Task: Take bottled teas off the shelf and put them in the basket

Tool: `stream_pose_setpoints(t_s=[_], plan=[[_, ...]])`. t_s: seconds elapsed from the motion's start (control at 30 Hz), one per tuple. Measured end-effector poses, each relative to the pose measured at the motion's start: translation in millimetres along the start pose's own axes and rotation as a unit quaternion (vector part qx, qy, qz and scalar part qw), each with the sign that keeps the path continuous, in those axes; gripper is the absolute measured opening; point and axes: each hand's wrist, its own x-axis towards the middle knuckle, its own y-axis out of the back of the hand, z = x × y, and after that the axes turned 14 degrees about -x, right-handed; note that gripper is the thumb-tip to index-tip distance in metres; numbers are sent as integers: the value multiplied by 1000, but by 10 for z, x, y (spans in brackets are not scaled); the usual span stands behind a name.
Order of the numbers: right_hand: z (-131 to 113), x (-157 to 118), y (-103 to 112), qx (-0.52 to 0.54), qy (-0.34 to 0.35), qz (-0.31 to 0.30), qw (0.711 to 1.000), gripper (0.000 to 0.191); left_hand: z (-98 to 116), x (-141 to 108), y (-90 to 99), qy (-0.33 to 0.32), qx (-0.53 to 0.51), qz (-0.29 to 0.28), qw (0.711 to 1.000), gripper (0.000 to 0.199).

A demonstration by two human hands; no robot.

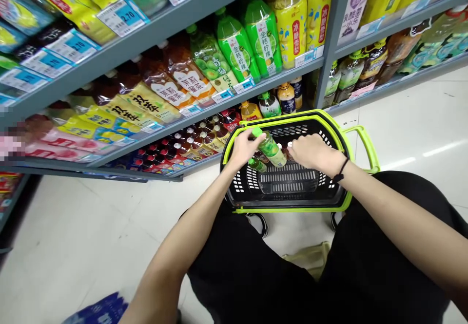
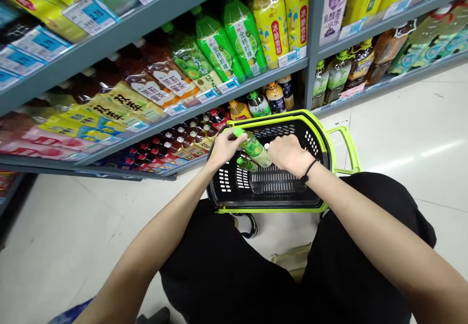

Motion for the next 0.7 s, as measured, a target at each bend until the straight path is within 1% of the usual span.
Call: stream_pose_setpoints(t_s=[0.03,0.07,0.1,0.13,0.23,0.33,0.4,0.5,0.7], plan=[[-9,12,-25,5,-2,-51,999,47,-122,37,-98,2,98,-29,995,33],[-21,18,-45,12,-3,-94,996,44,-251,71,-191,6,169,-55,984,31],[-34,17,-55,20,-2,-122,992,43,-385,100,-276,10,214,-76,974,30],[-45,9,-56,27,-1,-133,991,44,-519,124,-348,20,239,-95,966,28],[-46,-49,-13,43,15,-112,993,46,-876,164,-469,38,296,-152,942,25],[6,-104,22,55,23,-92,994,47,-1116,198,-454,46,348,-199,915,29],[58,-116,8,60,17,-102,993,46,-1218,237,-410,51,378,-215,899,33],[127,-108,-45,64,5,-113,991,44,-1336,304,-362,55,415,-224,880,34],[166,-141,-45,74,4,-95,993,44,-1511,333,-338,54,472,-234,848,34]])
